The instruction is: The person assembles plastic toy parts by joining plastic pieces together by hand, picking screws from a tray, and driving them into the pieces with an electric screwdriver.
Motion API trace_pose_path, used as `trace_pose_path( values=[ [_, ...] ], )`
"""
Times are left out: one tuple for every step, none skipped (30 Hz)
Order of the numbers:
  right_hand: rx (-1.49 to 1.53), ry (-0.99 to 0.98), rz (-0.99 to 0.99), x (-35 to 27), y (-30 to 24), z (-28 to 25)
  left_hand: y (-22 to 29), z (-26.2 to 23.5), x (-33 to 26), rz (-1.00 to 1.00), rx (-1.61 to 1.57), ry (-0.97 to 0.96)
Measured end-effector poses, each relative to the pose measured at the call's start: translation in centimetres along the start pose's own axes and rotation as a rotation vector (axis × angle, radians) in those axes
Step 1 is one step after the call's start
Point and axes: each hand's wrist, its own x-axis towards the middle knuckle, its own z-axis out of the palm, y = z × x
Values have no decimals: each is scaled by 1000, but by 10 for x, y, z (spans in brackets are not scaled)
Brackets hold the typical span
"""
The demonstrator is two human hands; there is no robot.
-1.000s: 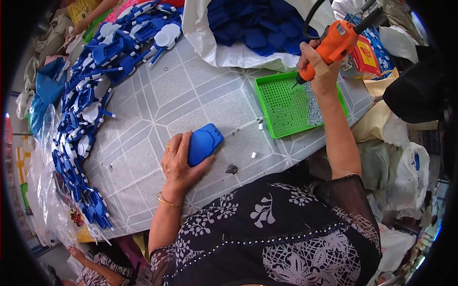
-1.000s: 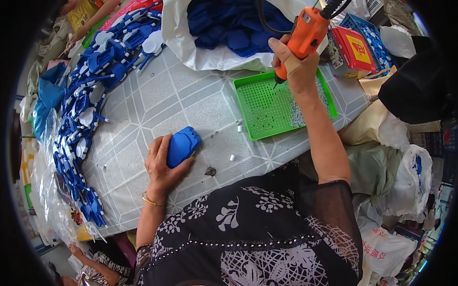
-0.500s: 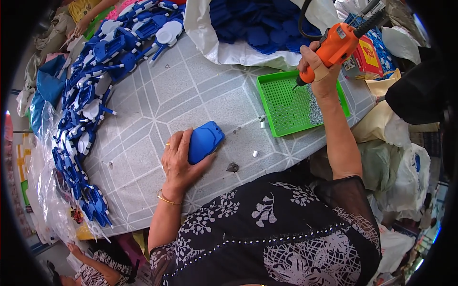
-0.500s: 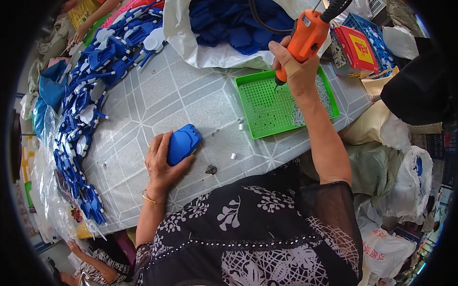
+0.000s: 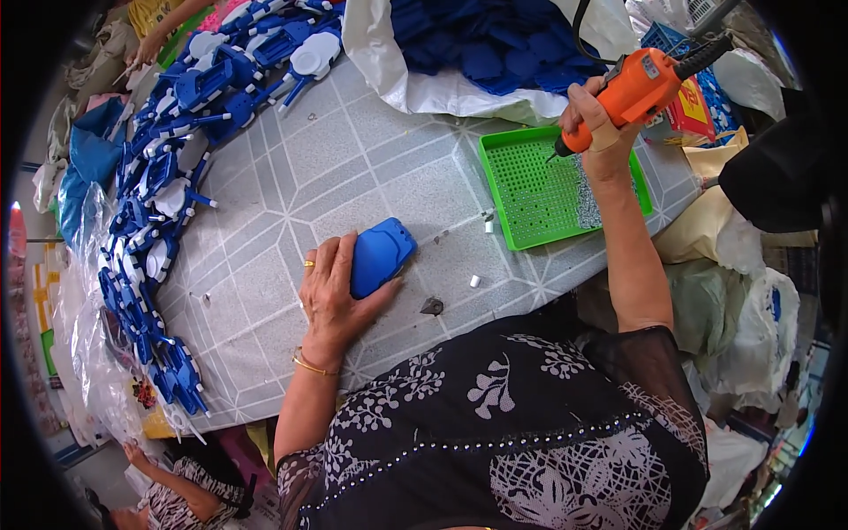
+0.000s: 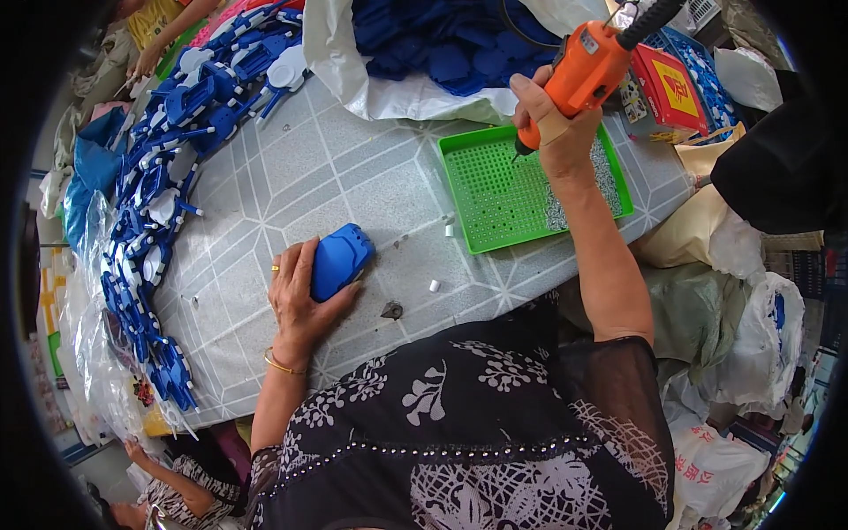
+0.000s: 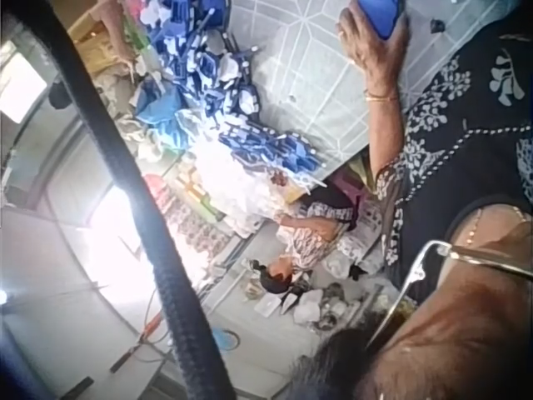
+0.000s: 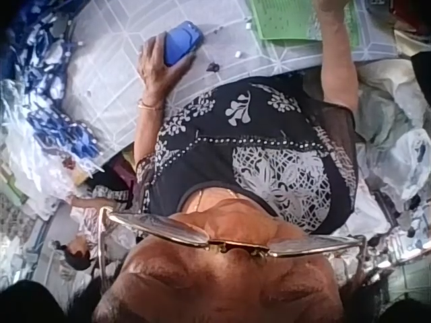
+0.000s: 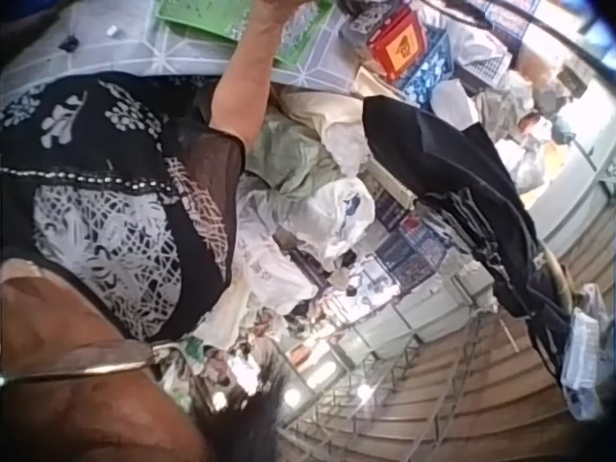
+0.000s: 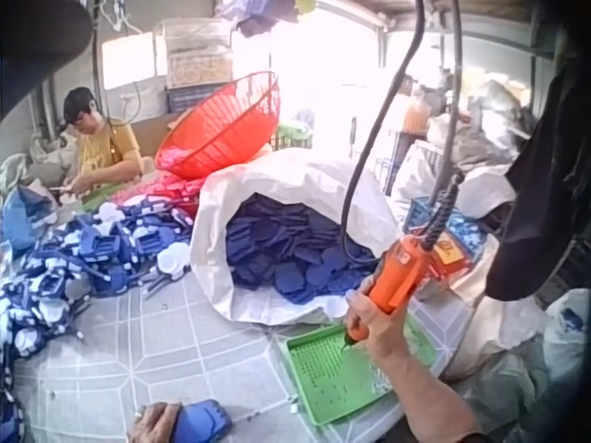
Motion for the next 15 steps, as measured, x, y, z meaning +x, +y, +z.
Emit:
trace_pose_path(
  values=[
    [-4,-1,16,-1,0,1,0,-1,0,-2,-1,-7],
    [-4,-2,14,-1,-2,1,0,0,0,-2,-1,-5],
    [19,6,25,-1,-4,2,0,0,1,18,12,11],
    [43,15,36,-1,-7,3,0,1,2,36,24,26],
    [70,9,38,1,-10,4,0,1,1,31,28,28],
    [99,3,42,3,-17,8,0,0,0,29,26,30],
    [119,-8,54,3,-26,13,0,-1,-1,26,26,32],
    [151,-19,52,5,-33,17,-1,0,0,39,22,39],
    [191,-36,55,6,-37,22,-3,0,-1,44,25,47],
    [264,-79,121,6,-43,27,-2,-1,-1,33,21,44],
    [314,-120,157,4,-48,35,-1,-1,-1,27,14,41],
    [364,-162,193,2,-52,43,-2,-1,0,19,8,39],
    [418,-216,207,-2,-52,55,-3,-1,0,27,-3,45],
    [409,-231,228,-8,-56,70,-4,0,1,26,0,40],
    [398,-247,248,-15,-58,85,-4,0,1,26,3,36]
  ],
)
